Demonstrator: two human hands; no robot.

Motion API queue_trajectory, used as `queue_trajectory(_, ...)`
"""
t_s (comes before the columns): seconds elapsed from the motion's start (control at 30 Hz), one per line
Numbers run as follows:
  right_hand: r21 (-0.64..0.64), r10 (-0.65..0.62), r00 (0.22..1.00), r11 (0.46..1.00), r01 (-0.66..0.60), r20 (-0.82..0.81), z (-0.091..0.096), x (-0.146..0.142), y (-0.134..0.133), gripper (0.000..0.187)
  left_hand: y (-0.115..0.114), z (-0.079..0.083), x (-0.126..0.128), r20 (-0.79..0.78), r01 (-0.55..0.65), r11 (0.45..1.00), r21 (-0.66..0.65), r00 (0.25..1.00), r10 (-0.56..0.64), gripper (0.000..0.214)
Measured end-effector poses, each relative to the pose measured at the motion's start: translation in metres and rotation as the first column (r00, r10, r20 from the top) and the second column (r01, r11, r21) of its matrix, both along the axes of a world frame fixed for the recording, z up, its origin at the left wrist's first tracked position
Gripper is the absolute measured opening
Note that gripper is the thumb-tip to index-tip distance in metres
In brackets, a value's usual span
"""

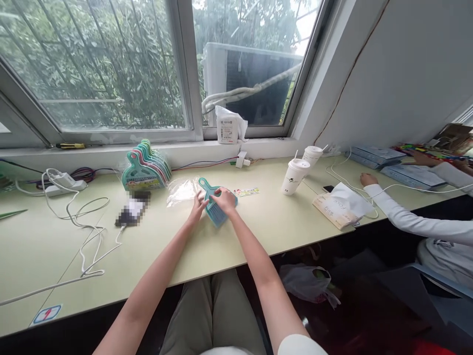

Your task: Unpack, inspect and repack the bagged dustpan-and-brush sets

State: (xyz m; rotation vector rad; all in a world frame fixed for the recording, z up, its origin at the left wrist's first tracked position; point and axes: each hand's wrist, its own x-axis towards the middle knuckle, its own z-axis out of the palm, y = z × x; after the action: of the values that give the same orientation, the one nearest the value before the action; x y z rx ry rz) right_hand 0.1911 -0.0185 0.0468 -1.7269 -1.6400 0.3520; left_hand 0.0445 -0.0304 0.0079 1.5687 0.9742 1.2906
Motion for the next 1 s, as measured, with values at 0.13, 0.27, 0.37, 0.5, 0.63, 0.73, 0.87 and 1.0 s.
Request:
queue_trajectory(0.13, 0.206, -0.028, 0.994, 0.977, 0.051, -0.11, -0.007, -0.006, 0.01, 0.022, 0.003, 0.0, -0.005, 0.171, 0.121, 0.95, -0.289, 0.983, -0.073, 0.065)
queue_trajectory(0.27, 0.19, -0.46, 0.886, 0.867, 0.461, -0.05, -0.03, 0.041, 0.012, 0.038, 0.01, 0.002, -0.023, 0.293, 0.051, 0.934, -0.353, 0.954, 0.059, 0.057)
queue_trajectory(0.37, 0.014, -0.418, 0.907, 0.908, 0.418, 0.041, -0.047, 0.073, 0.014, 0.042, 0.015, 0.003, -0.032, 0.361, 0.02, 0.932, -0.362, 0.925, 0.121, 0.053)
queue_trajectory(0.5, -0.033, -0.313, 0.949, 0.949, 0.314, 0.037, -0.05, 0.075, 0.017, 0.031, 0.019, 0.002, -0.034, 0.379, 0.002, 0.922, -0.386, 0.912, 0.157, 0.051)
queue_trajectory(0.63, -0.064, -0.324, 0.929, 0.946, 0.318, -0.18, -0.031, 0.048, 0.015, 0.046, 0.019, 0.002, -0.031, 0.378, 0.007, 0.916, -0.401, 0.912, 0.158, 0.052)
queue_trajectory(0.73, 0.081, -0.147, 0.962, 0.982, 0.169, -0.229, -0.02, 0.018, 0.005, 0.054, 0.018, 0.004, -0.029, 0.369, 0.033, 0.911, -0.411, 0.92, 0.134, 0.054)
queue_trajectory(0.87, 0.098, 0.228, 0.972, 0.968, -0.232, 0.051, -0.02, -0.02, -0.011, 0.051, 0.018, 0.005, -0.029, 0.426, 0.082, 0.921, -0.38, 0.9, 0.095, 0.055)
queue_trajectory(1.0, -0.023, 0.289, 0.947, 0.957, -0.288, 0.138, -0.027, -0.033, -0.018, 0.056, 0.018, 0.002, -0.031, 0.401, 0.008, 0.925, -0.379, 0.903, 0.156, 0.065)
